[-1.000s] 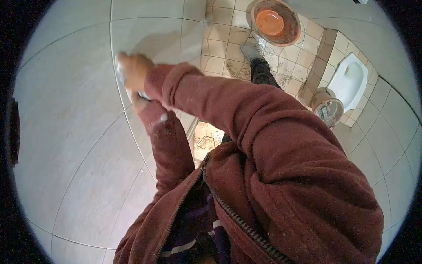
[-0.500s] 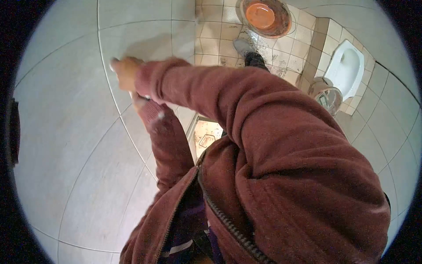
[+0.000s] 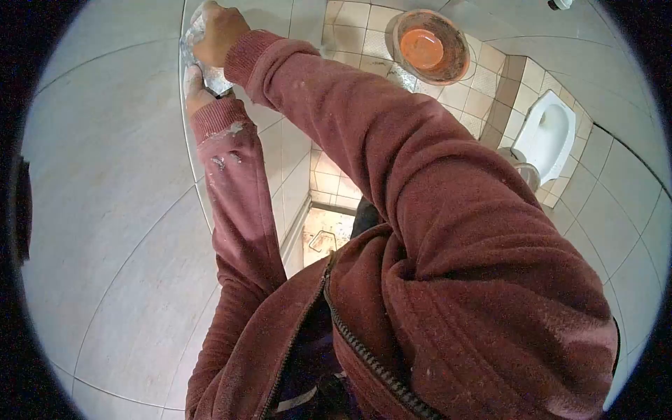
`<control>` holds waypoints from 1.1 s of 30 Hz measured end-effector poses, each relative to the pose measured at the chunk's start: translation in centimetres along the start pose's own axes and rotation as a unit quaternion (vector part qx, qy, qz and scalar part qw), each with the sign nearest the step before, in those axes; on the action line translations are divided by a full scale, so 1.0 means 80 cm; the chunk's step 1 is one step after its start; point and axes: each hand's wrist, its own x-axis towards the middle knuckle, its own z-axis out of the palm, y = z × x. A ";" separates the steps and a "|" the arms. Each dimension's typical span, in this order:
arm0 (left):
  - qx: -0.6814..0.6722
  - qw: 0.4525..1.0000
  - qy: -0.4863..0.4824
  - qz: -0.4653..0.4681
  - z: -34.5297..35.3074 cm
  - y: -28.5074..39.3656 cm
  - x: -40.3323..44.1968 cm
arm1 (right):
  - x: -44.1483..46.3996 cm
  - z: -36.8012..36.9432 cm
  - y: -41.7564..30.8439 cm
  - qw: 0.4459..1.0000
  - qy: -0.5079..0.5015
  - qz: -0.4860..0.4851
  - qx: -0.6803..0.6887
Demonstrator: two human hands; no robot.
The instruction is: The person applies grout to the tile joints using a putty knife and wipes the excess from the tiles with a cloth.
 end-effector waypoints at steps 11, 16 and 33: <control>-0.037 0.999 0.006 -0.001 -0.112 -0.009 -0.090 | -0.122 0.043 -0.023 0.993 -0.071 0.010 -0.099; -0.040 0.998 0.008 0.039 -0.165 -0.012 -0.131 | -0.192 0.068 -0.042 0.993 -0.088 0.020 -0.076; -0.036 0.999 -0.017 -0.017 -0.086 0.006 -0.084 | -0.107 0.032 -0.043 0.984 -0.030 0.076 -0.156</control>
